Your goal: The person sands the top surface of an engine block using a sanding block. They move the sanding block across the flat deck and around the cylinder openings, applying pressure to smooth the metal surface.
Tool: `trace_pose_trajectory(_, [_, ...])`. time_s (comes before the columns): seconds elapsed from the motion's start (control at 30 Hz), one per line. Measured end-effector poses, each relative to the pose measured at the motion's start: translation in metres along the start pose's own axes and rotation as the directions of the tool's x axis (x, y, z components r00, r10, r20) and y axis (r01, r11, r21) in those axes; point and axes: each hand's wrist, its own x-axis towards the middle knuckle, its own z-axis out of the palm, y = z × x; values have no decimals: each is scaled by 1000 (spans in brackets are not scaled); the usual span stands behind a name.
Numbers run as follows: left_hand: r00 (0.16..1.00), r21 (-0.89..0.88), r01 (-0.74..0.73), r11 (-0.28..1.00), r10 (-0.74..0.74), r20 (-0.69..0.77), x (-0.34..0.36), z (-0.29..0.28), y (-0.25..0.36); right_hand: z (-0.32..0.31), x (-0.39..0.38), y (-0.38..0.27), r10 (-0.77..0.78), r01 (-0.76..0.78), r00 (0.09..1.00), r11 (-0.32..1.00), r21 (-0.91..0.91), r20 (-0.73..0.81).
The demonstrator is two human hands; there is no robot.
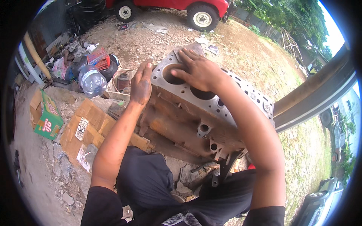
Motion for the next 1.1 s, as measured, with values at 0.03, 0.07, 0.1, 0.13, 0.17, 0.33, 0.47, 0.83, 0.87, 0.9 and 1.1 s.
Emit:
trace_pose_trajectory(0.03, [997, 75, -70, 995, 72, -25, 1, -4, 1, -7, -5, 8, -62, 62, 998, 998, -23, 8])
trace_pose_trajectory(0.07, [987, 165, -154, 974, 160, -22, 1, -5, 1, -12, -10, 12, -119, 120, 993, 992, -41, 21])
trace_pose_trajectory(0.1, [969, 255, -234, 938, 245, -11, 2, -8, 3, -19, -16, 16, -161, 160, 987, 987, -11, -28])
trace_pose_trajectory(0.13, [944, 328, -320, 889, 330, 25, 4, -3, 8, -23, -15, 29, -217, 218, 975, 976, 25, -48])
trace_pose_trajectory(0.17, [926, 315, -372, 873, 374, 57, 8, -2, 17, -23, -9, 42, -272, 277, 960, 958, 71, -74])
trace_pose_trajectory(0.33, [933, 363, -334, 870, 251, 257, 54, 18, 63, -12, 10, 63, -323, 364, 907, 924, 117, -268])
trace_pose_trajectory(0.47, [908, 320, -152, 935, 5, 418, 116, 32, 67, 9, 18, 61, -288, 298, 675, 949, -105, -679])
trace_pose_trajectory(0.83, [850, 61, -89, 994, 44, 524, 143, 39, 42, 15, 21, 76, 134, 215, 804, 843, 494, -579])
trace_pose_trajectory(0.87, [844, 58, -63, 996, 22, 537, 142, 39, 41, 14, 23, 76, 208, 175, 845, 765, 620, -493])
trace_pose_trajectory(0.9, [842, 65, -57, 996, 13, 540, 141, 39, 41, 12, 26, 76, 288, 72, 883, 698, 713, -371])
trace_pose_trajectory(1.1, [855, 14, -104, 994, 82, 512, 144, 41, 23, 16, 29, 68, 222, 90, 872, 803, 590, -436])
